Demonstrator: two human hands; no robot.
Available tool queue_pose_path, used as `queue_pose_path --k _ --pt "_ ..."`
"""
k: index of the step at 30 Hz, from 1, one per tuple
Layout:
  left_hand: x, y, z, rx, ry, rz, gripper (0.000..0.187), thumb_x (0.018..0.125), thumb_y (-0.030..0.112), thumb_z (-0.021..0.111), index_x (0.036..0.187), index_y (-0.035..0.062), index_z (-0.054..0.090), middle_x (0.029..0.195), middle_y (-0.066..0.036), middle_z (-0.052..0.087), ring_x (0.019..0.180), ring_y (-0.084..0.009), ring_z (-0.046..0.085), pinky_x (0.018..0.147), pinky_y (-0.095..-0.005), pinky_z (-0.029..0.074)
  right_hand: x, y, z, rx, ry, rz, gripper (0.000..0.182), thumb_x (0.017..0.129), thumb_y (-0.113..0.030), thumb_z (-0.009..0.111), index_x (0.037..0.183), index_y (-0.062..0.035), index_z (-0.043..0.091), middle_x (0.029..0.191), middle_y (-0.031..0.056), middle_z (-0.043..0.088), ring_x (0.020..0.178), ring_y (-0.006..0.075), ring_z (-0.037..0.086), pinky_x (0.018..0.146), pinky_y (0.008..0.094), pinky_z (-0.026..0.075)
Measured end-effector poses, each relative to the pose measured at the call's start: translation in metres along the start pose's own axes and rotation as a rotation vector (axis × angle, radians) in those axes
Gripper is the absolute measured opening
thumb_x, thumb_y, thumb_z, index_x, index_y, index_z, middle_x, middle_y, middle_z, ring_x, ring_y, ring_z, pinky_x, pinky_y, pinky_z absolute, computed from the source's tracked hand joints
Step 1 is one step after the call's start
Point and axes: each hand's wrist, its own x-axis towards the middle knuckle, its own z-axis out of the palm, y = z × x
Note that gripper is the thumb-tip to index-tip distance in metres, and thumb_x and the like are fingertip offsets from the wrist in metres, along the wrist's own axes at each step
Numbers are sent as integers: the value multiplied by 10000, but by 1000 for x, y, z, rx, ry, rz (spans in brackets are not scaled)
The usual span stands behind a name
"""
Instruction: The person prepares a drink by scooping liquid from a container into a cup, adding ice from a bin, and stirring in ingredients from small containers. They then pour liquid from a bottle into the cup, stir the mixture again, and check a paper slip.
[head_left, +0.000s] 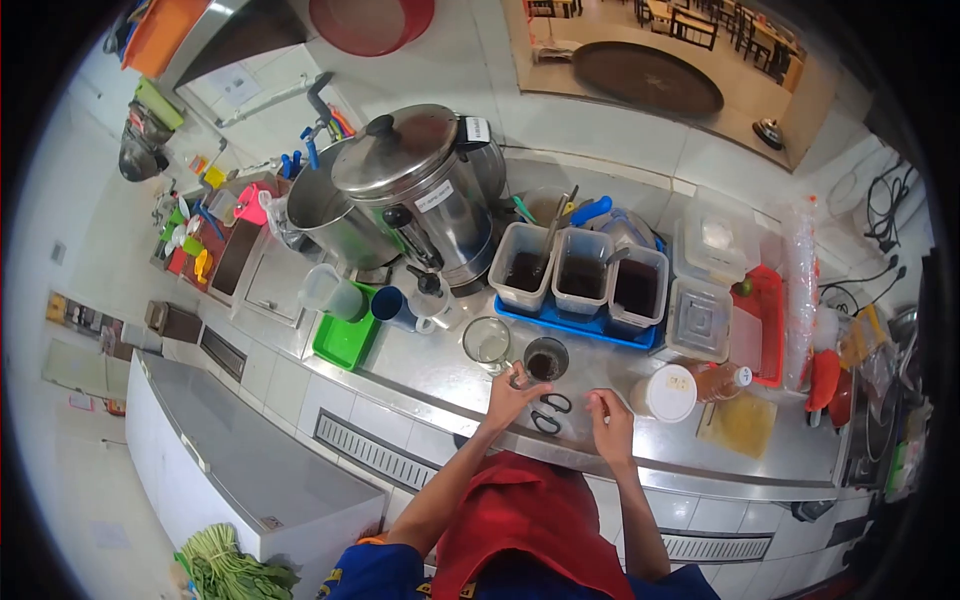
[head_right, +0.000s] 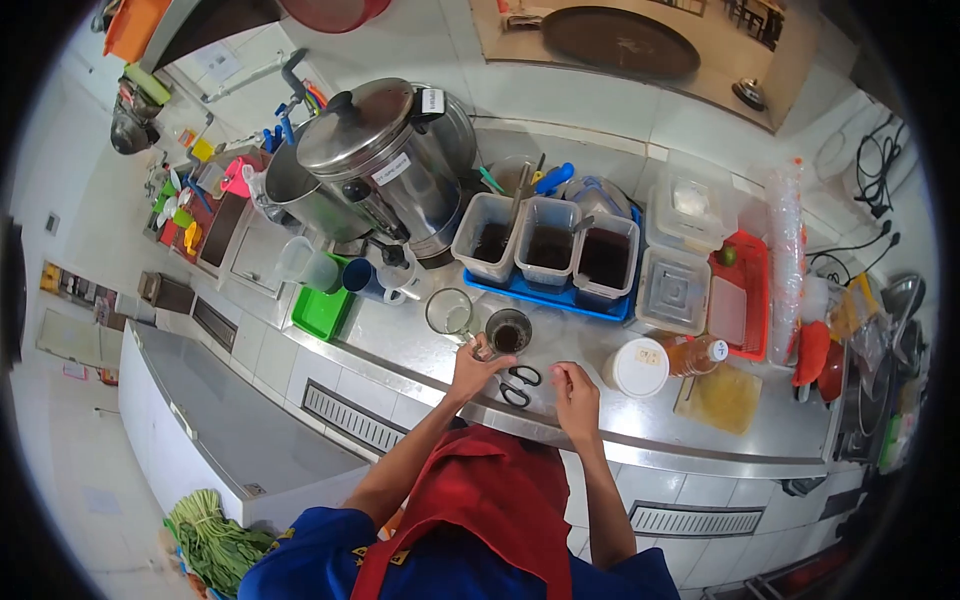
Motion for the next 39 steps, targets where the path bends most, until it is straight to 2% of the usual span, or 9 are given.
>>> queue_pose_path --k 7,14,21,23,27,29,32,34,39 --pt "-8 13 -29 -23 107 -90 571 695 265 973 679 107 424 634 71 395 637 -55 373 574 -242 352 8 -23 4 -26 78 23 208 1056 -180 547 1036 -17 675 848 89 703 734 165 689 653 300 508" --pt "-78 71 -149 -215 28 32 605 699 209 974 676 129 375 650 88 395 631 -31 352 562 -241 312 26 -85 86 -79 35 -56 228 1070 -207 540 1031 -26 674 766 35 641 704 93 623 663 252 495" --pt "-191 66 -298 -192 263 -62 590 707 206 970 669 116 388 640 86 424 645 -19 398 576 -231 355 34 -187 303 96 -345 -221 160 1039 -143 577 1035 -12 668 817 55 674 693 102 634 657 260 519" --pt "-221 47 -338 -23 397 -155 583 718 296 960 639 92 420 628 57 521 613 -39 448 576 -243 429 34 -212 379 102 -481 -166 150 1039 -151 581 1082 -28 653 841 70 698 708 129 664 657 284 526" --pt "-260 16 -404 -55 650 -290 575 704 310 969 626 85 446 575 55 505 559 -41 421 532 -248 413 48 -241 535 -72 -645 -420 216 991 -220 644 1160 -96 590 886 121 719 754 273 710 668 394 538" --pt "-269 1 -436 -144 732 -285 563 704 284 971 624 95 448 578 59 504 565 -35 425 528 -246 408 60 -262 606 -159 -707 -408 285 954 -240 674 1184 -118 556 878 114 704 796 313 702 684 440 529" --pt "-262 24 -498 -141 832 -335 548 688 208 981 620 117 445 588 78 483 575 -20 419 507 -241 371 93 -265 718 -243 -601 -515 327 935 -268 693 1187 -127 538 902 109 684 881 325 679 761 475 490" --pt "-244 24 -537 -213 954 -349 553 681 178 985 619 114 439 590 85 453 574 -20 395 502 -234 335 120 -268 780 -473 -291 -682 349 922 -319 711 1171 -137 547 928 106 668 965 327 640 831 489 430" --pt "-207 -23 -637 -166 1104 -299 604 623 55 990 660 152 395 630 94 452 588 -20 399 521 -210 326 178 -267 888 -649 -258 -564 450 908 -443 700 1137 -81 565 1027 114 653 967 296 602 817 496 392"
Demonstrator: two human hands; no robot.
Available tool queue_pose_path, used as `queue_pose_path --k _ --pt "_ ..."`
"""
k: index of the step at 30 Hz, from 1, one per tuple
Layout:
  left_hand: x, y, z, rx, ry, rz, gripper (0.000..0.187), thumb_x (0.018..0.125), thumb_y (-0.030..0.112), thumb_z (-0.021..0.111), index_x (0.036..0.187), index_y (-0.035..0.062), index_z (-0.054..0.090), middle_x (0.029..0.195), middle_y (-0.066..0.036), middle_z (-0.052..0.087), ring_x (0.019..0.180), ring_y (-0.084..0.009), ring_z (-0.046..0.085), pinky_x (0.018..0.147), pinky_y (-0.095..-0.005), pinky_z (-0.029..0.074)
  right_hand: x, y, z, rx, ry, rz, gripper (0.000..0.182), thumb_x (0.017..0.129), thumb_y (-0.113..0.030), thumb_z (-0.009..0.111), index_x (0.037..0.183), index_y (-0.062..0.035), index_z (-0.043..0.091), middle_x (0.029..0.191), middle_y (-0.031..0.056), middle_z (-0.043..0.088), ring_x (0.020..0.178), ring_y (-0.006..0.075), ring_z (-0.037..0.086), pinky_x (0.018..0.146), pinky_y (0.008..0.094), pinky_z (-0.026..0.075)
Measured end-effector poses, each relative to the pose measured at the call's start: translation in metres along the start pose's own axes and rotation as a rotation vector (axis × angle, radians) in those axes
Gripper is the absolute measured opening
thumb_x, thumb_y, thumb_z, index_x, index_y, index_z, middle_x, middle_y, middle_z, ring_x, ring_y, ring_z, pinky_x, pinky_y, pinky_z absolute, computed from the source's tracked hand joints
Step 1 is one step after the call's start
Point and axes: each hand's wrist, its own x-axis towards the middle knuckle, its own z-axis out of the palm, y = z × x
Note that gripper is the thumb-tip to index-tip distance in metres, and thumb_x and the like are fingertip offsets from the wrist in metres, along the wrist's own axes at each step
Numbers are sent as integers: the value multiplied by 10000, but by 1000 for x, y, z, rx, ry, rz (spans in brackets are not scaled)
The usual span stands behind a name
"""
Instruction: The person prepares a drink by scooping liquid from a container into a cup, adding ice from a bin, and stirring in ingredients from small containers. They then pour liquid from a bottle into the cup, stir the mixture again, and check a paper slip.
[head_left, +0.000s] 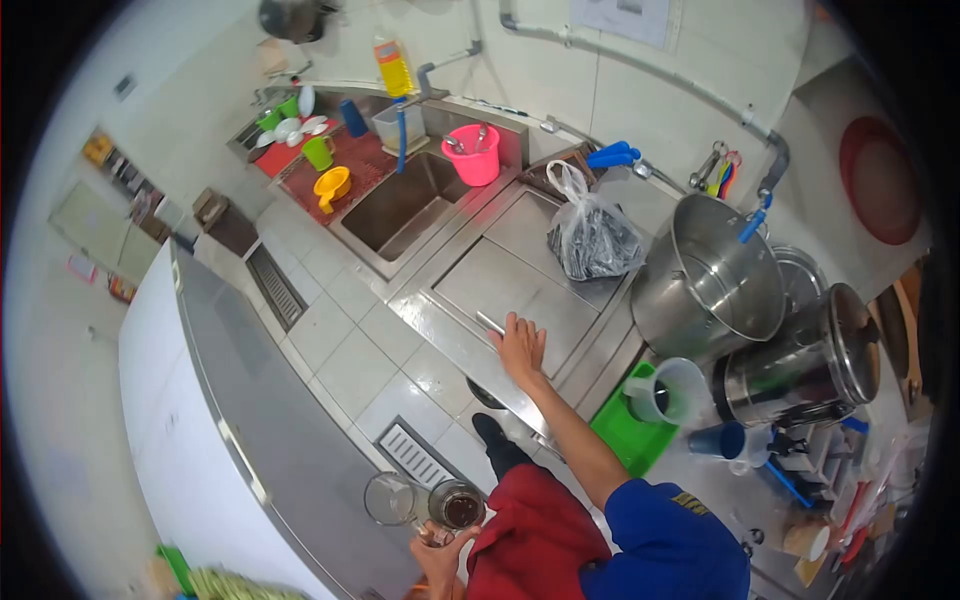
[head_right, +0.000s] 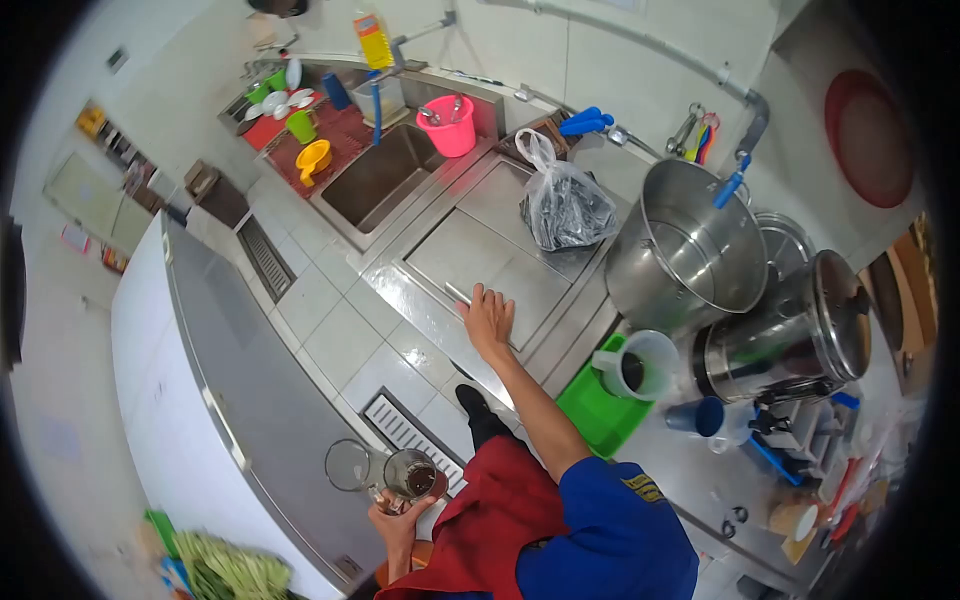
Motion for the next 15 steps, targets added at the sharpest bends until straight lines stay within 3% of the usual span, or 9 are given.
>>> queue_pose_path --k 6,9,13,15 --pt "127 44 -7 106 -54 -46 573 610 -4 975 680 131 422 669 61 529 602 -30 451 539 -211 374 63 28 11 -245 246 140 359 919 -403 696 1050 -93 571 979 110 623 981 293 586 873 504 407" --pt "169 58 -10 38 -110 -84 551 598 -6 981 700 113 453 697 42 569 634 -44 512 568 -220 428 96 49 -8 -264 210 193 326 907 -359 713 1032 -94 569 944 110 586 956 312 590 877 486 451" --pt "222 60 -10 -1 -179 -69 499 592 5 986 734 83 514 753 1 643 681 -68 601 630 -244 509 100 76 25 -253 237 100 273 912 -270 720 1020 -84 552 980 139 579 930 347 607 809 474 510" --pt "245 64 -9 91 -195 -51 482 589 6 986 752 74 537 769 -6 657 684 -70 610 634 -247 513 83 76 45 -62 -303 97 348 923 -316 690 1138 -65 579 1139 168 616 1061 350 629 894 490 503"
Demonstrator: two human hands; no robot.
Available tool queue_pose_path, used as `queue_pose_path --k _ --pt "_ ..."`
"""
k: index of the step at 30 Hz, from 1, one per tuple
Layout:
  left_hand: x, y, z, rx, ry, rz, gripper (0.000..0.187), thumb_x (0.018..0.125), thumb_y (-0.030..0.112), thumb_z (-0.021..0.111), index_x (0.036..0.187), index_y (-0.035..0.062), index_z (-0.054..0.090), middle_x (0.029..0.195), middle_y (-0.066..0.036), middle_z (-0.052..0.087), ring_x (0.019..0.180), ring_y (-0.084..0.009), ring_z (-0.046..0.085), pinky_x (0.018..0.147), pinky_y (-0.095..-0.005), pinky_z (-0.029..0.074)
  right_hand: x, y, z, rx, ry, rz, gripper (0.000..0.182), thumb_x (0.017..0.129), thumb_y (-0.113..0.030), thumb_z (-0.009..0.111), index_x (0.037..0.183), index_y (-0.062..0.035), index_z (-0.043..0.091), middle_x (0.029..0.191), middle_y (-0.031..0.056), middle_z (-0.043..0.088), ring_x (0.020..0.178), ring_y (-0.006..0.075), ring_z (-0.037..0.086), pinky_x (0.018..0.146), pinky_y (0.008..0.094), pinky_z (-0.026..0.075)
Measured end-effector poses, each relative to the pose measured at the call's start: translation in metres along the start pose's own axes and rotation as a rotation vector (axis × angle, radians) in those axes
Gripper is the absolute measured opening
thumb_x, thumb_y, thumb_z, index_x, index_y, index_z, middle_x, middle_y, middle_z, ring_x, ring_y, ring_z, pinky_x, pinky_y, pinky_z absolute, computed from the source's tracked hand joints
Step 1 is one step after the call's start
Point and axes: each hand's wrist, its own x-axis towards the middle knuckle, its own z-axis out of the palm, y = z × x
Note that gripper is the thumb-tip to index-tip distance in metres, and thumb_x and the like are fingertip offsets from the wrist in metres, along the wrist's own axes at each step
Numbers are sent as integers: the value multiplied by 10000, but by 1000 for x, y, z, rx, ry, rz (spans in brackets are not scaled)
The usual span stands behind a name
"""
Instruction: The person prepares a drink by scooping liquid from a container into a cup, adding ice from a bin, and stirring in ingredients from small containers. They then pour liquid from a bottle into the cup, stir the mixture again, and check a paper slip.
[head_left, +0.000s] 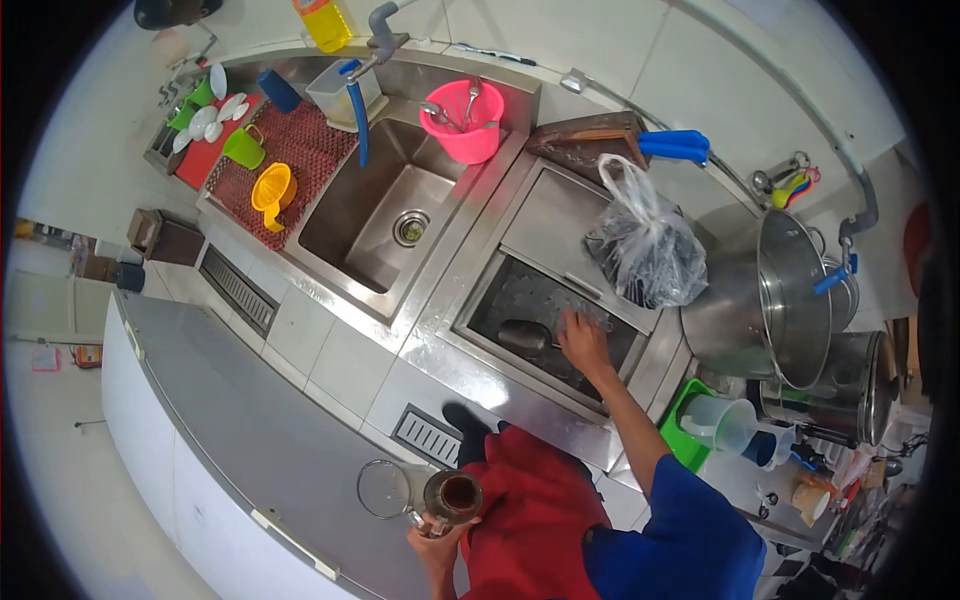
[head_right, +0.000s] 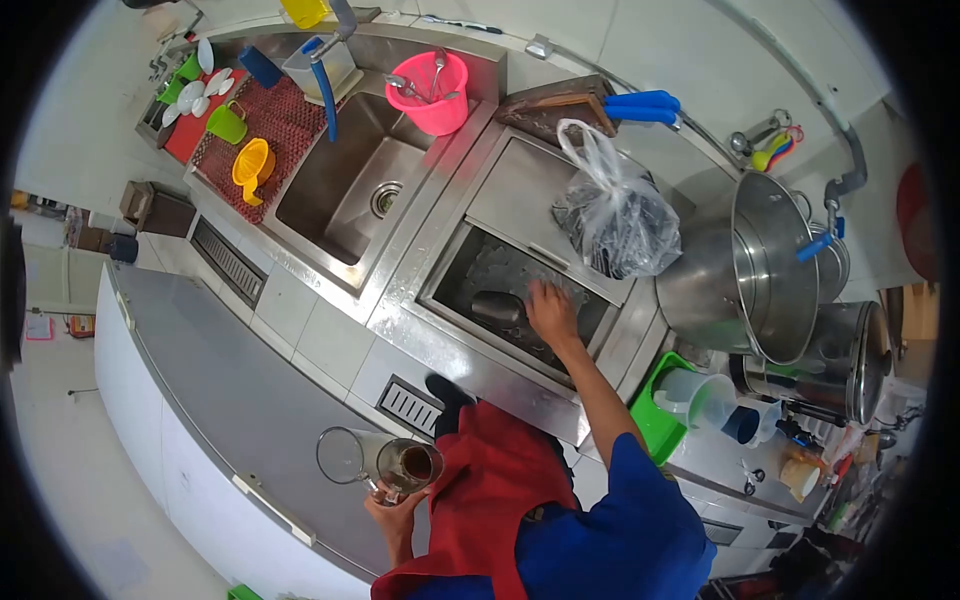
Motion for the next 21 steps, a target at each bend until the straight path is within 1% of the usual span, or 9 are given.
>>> queue_pose_path --k 3,4,6,9,13,15,17,18,21 --pt "32 9 1 91 -63 -27 465 587 17 990 758 68 560 788 -11 677 695 -69 622 639 -249 516 5 28 82 -186 -305 152 498 940 -427 656 1239 -37 574 1290 186 626 1151 376 634 960 551 486" --pt "44 12 5 96 -111 -59 464 587 27 993 745 70 559 793 -8 684 702 -67 624 638 -248 514 13 36 101 -193 -310 154 498 940 -427 656 1239 -37 574 1290 186 626 1151 376 634 960 551 486" --pt "60 33 12 101 -98 -136 464 588 34 993 710 77 547 776 -1 687 702 -63 624 628 -250 509 21 40 131 -168 -399 211 526 973 -423 570 1359 -67 551 1228 179 684 1143 408 653 1020 614 438" --pt "81 23 -8 189 -171 -173 484 596 42 992 645 95 513 732 15 683 698 -51 620 608 -250 500 26 51 141 -245 -553 162 433 974 -312 544 1340 -83 571 1068 155 736 1028 414 699 1026 648 414" --pt "117 39 -7 220 -324 -117 494 603 39 988 612 106 499 658 44 638 679 -29 595 584 -244 483 25 24 49 -403 -326 366 367 958 -201 525 1302 -96 599 921 155 750 893 339 739 845 567 535" --pt "133 41 -8 249 -373 -133 499 606 44 990 613 107 495 651 48 625 675 -26 586 580 -244 478 32 40 62 -430 -261 476 364 955 -182 521 1300 -94 597 889 157 750 830 316 749 761 532 570" --pt "144 39 -6 274 -417 -147 503 610 49 991 615 108 491 643 52 612 671 -24 576 577 -244 473 43 80 128 -652 194 138 403 966 -165 508 1360 -101 558 817 147 743 737 290 749 630 467 583" --pt "147 40 -4 265 -432 -132 509 610 61 995 615 109 488 641 53 604 663 -25 570 574 -243 467 47 77 130 -649 187 136 403 966 -165 508 1360 -101 558 817 147 743 737 290 749 630 467 583" --pt "151 55 -1 294 -458 -128 515 611 83 1001 619 109 486 639 54 596 654 -26 565 570 -242 463 42 58 141 -381 -231 253 446 973 -172 494 1414 -112 516 893 188 745 743 346 746 656 515 581"
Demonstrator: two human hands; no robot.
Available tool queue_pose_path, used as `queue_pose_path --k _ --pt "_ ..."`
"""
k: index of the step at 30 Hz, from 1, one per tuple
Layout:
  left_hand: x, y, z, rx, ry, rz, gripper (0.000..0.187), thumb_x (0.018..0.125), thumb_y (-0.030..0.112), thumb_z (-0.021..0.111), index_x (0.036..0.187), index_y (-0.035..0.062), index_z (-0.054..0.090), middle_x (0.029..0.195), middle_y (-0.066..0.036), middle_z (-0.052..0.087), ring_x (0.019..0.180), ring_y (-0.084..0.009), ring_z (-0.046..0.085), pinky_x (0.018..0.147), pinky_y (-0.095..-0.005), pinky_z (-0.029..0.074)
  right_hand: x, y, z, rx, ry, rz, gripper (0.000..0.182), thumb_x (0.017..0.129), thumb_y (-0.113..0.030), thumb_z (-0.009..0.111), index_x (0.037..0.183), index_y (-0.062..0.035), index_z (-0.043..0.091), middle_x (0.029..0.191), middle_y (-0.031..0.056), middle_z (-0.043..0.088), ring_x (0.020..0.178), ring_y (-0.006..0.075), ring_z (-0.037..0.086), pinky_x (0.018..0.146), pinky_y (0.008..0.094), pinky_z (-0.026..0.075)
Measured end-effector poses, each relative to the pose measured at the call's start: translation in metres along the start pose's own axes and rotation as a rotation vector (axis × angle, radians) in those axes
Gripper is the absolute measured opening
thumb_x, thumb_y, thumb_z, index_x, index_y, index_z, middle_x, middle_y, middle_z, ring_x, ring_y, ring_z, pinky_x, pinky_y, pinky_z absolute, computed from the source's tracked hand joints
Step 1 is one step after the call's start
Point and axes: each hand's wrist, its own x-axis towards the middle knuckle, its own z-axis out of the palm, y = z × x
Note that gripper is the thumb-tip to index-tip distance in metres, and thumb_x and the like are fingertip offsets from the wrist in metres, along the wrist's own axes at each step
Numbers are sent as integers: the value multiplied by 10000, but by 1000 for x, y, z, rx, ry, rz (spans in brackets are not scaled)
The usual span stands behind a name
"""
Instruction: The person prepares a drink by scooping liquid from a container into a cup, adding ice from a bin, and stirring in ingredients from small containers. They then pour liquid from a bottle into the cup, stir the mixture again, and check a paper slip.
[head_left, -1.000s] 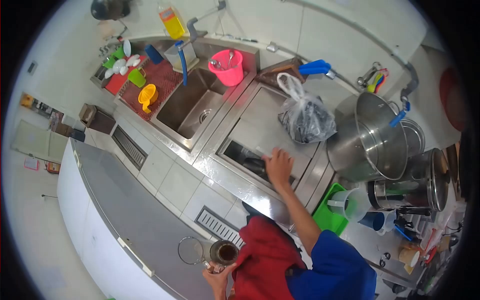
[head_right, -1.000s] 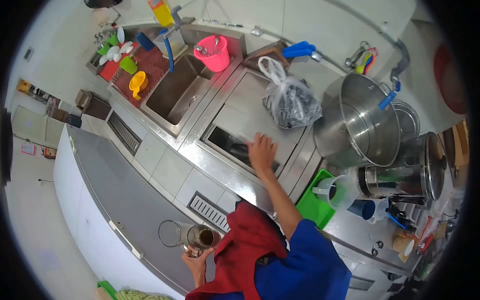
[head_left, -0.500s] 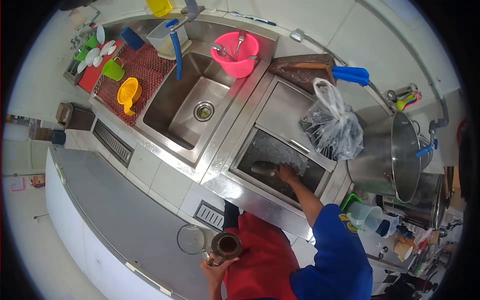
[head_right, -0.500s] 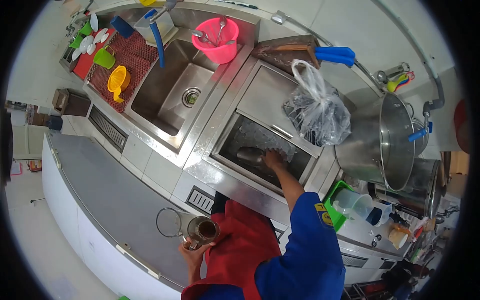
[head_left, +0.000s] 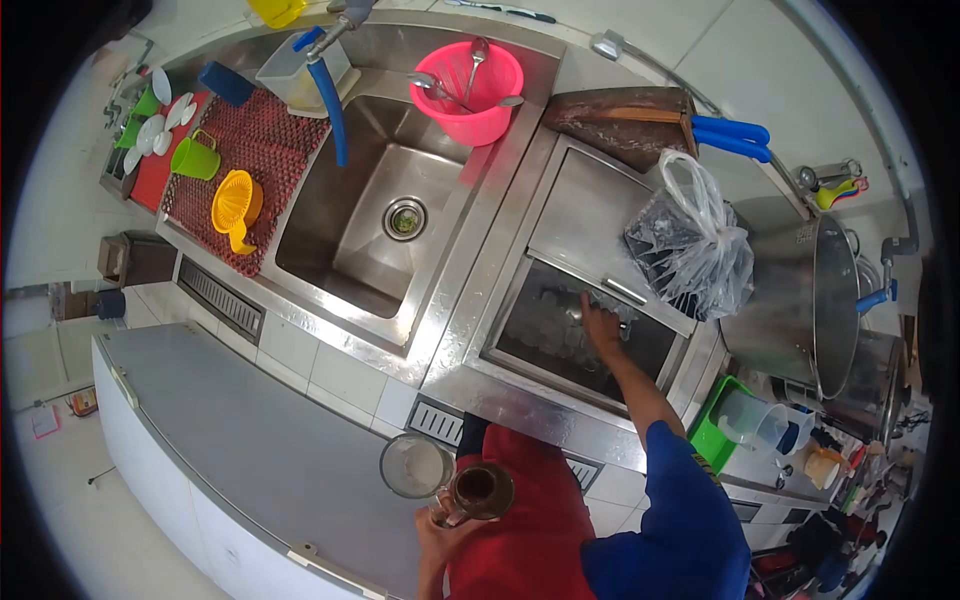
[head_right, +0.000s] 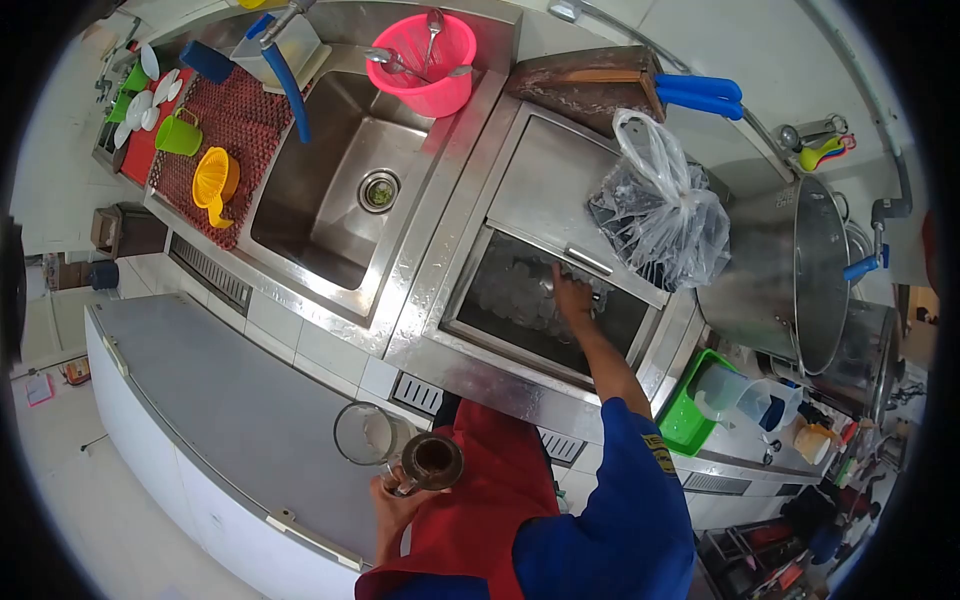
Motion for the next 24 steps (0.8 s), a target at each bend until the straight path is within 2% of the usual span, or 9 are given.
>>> queue_pose_path --k 4,6,9,13,15,16,18,21,24 --pt "4 -8 2 -46 14 29 492 612 97 1004 635 97 512 642 54 598 651 -27 567 575 -239 464 2 -8 27 243 -188 -24 472 972 -178 474 1435 -86 481 943 238 731 818 403 734 707 541 578" --pt "5 -3 4 -25 7 -3 500 614 86 1000 628 102 501 645 50 604 657 -29 572 576 -241 467 13 -23 8 175 -271 -324 517 959 -172 490 1470 -106 453 975 239 733 871 397 737 758 531 581" --pt "5 -5 3 22 -16 -33 541 619 64 993 612 117 455 638 52 582 651 -30 558 572 -241 458 32 -39 1 335 -506 -244 540 950 -157 499 1477 -60 433 984 253 723 918 413 721 820 513 573" --pt "4 -5 -1 19 -49 -8 625 632 37 980 600 137 364 618 71 484 615 -26 471 547 -237 395 16 -30 -8 754 -541 -263 522 963 -136 495 1469 -21 440 1173 286 678 1121 419 661 991 473 517" --pt "5 -8 -1 19 -51 -7 634 633 39 981 601 137 356 619 73 458 611 -26 441 543 -237 371 6 -20 -8 983 -420 -405 547 974 -126 487 1496 6 392 1399 305 550 1345 399 513 1146 439 394" --pt "6 -7 -2 23 -55 -6 642 635 40 981 603 138 347 621 76 432 608 -27 411 539 -237 347 2 -15 -8 981 -415 -408 547 974 -126 487 1496 6 392 1399 305 550 1345 399 513 1146 439 394" --pt "10 -1 -3 39 -65 19 642 639 52 982 602 138 348 621 78 433 608 -28 406 537 -239 343 -2 -4 -11 873 -396 -367 582 980 -129 469 1527 27 343 1543 302 406 1468 382 368 1224 418 274" --pt "15 14 -2 63 -97 49 641 652 88 985 602 138 349 622 84 429 609 -29 394 534 -238 334 -4 14 6 977 -296 -311 567 1002 -156 461 1535 -2 342 1502 295 451 1455 375 382 1217 393 282" --pt "25 22 -2 129 -146 58 609 674 135 979 612 125 373 614 69 480 609 -26 430 546 -232 377 -17 24 -52 847 -313 -275 589 1011 -189 449 1553 -4 309 1482 308 469 1442 373 413 1201 407 311"
